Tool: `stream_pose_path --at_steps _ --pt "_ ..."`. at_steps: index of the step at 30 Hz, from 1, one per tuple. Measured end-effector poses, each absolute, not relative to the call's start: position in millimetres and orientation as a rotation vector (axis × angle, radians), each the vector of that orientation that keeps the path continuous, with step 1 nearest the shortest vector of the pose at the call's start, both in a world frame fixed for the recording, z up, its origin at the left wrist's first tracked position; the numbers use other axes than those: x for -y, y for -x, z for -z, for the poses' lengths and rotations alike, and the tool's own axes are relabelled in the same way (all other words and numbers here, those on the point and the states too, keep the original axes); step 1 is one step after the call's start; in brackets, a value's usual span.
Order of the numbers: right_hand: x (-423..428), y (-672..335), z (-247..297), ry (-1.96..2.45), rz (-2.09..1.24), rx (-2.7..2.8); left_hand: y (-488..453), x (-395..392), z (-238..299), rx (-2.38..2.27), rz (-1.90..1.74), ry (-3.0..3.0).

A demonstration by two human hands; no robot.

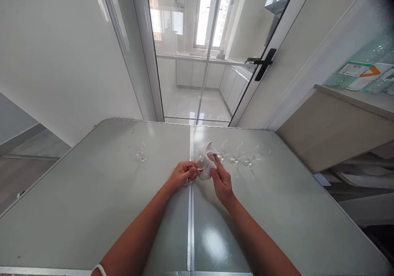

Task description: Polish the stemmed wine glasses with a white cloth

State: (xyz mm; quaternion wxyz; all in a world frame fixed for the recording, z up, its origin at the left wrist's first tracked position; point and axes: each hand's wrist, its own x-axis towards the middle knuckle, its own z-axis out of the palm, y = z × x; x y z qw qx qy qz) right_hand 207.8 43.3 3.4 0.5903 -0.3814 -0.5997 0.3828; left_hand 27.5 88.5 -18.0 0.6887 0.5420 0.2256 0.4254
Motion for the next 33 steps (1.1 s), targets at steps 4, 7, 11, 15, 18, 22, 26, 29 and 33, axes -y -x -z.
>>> stream_pose_path --at_steps 4,7,11,15,18,22,26,29,33 --pt "-45.3 -211.2 -8.4 0.845 -0.296 2.048 -31.1 -86.7 19.3 -0.723 -1.058 -1.445" --pt "-45.2 -210.0 -20.4 0.841 -0.004 2.244 -30.8 -84.7 23.9 -0.829 -1.162 -1.672" --pt "-42.9 -209.9 -28.5 0.879 0.037 2.127 -30.8 -80.8 28.9 -0.855 -1.207 -1.788" --pt "-44.9 -216.6 -27.6 0.935 -0.342 1.815 -31.8 -76.3 30.9 -0.849 -1.147 -2.086" --pt "-48.0 -222.6 -25.7 0.913 -0.84 1.604 -31.1 -74.4 29.7 -0.815 -1.09 -2.177" --pt "-50.1 -220.2 -18.6 0.8 -1.346 1.061 -29.7 -74.4 24.0 -0.819 -1.048 -2.084" --pt "-50.3 -205.9 -10.2 0.713 -1.457 0.75 -29.8 -76.6 17.5 -0.806 -1.048 -1.869" --pt "-48.2 -195.8 -6.0 0.744 -1.382 0.823 -31.3 -78.3 14.3 -0.774 -1.031 -1.617" --pt "-43.4 -191.4 0.2 0.901 -1.16 1.086 -34.3 -79.8 12.6 -0.75 -0.991 -1.442"
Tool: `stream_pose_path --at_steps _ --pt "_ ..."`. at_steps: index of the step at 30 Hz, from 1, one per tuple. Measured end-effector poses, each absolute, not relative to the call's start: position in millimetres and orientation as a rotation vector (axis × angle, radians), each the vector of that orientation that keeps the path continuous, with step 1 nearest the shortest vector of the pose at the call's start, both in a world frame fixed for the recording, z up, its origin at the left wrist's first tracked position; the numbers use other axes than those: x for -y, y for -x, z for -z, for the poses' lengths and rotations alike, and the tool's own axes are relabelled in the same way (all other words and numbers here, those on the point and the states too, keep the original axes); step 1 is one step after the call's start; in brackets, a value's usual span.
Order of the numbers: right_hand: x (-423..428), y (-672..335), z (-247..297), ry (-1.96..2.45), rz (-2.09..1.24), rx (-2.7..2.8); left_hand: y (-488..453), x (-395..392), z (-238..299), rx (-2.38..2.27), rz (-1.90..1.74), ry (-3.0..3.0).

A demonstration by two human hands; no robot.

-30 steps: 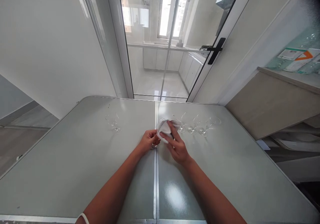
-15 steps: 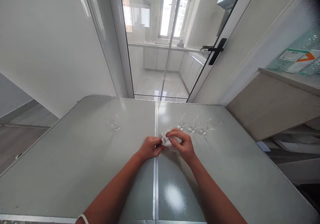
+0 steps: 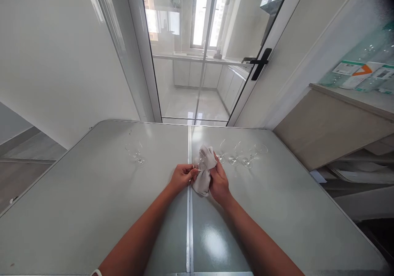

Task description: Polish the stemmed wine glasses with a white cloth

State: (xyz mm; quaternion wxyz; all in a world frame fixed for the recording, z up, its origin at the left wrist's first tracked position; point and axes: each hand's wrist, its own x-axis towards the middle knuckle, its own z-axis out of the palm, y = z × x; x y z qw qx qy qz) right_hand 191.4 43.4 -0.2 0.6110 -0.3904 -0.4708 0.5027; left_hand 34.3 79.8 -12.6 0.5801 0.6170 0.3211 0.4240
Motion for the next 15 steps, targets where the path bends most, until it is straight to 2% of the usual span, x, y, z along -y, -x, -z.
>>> stream_pose_path --at_steps 6,9,12,15 --pt "-48.1 -202.1 1.4 0.947 -0.309 1.804 -36.5 -80.9 22.9 -0.84 -0.972 -1.484" --pt "-51.9 -207.6 -9.2 0.925 -0.09 2.045 -35.9 -80.7 28.0 -0.884 -1.061 -1.702" --pt "-52.8 -213.0 -21.0 0.976 -0.184 1.971 -34.4 -78.1 27.8 -0.874 -1.091 -1.921" --pt "-52.1 -219.0 -26.0 0.957 -0.578 1.768 -33.0 -74.4 23.2 -0.812 -1.021 -2.0"
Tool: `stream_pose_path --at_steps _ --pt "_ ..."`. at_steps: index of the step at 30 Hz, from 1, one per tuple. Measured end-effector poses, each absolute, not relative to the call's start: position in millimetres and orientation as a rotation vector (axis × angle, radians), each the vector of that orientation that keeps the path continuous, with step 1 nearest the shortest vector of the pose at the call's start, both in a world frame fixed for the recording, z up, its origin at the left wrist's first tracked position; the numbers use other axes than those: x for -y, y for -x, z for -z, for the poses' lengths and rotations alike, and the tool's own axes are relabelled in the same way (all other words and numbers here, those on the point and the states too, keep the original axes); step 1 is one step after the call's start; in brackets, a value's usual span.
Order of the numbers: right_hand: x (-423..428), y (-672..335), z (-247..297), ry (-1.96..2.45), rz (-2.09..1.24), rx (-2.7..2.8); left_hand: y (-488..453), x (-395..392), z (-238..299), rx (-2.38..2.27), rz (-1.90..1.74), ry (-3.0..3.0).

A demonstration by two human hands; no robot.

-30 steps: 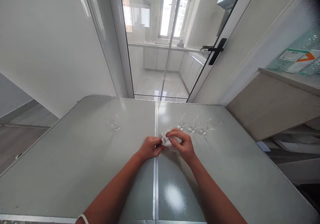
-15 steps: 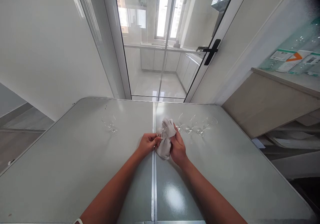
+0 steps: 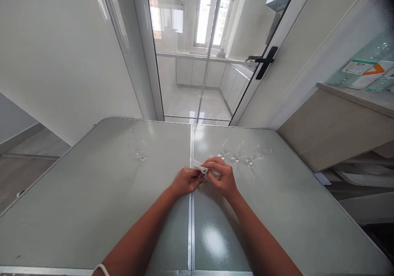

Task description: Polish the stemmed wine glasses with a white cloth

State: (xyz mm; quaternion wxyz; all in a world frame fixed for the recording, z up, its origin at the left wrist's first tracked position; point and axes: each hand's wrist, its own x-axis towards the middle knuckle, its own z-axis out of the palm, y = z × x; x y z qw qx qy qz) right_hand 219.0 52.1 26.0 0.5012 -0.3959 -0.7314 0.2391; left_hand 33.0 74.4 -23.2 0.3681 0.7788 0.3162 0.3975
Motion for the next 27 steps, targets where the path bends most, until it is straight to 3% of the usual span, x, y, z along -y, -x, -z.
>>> stream_pose_path --at_steps 4,8,19,27 --pt "-51.3 -216.4 -18.6 0.876 -1.186 1.234 -31.9 -73.3 17.0 -0.75 -0.979 -1.923" --pt "-49.6 -197.7 -8.7 0.851 -1.388 0.925 -32.3 -76.9 16.4 -0.701 -0.929 -1.655" --pt "-54.9 -198.1 2.0 0.726 -1.373 1.3 -35.8 -86.9 22.3 -0.806 -1.053 -1.405" --pt "-65.6 -197.9 26.5 0.908 -1.208 1.259 -37.4 -86.5 24.2 -0.686 -0.865 -1.387"
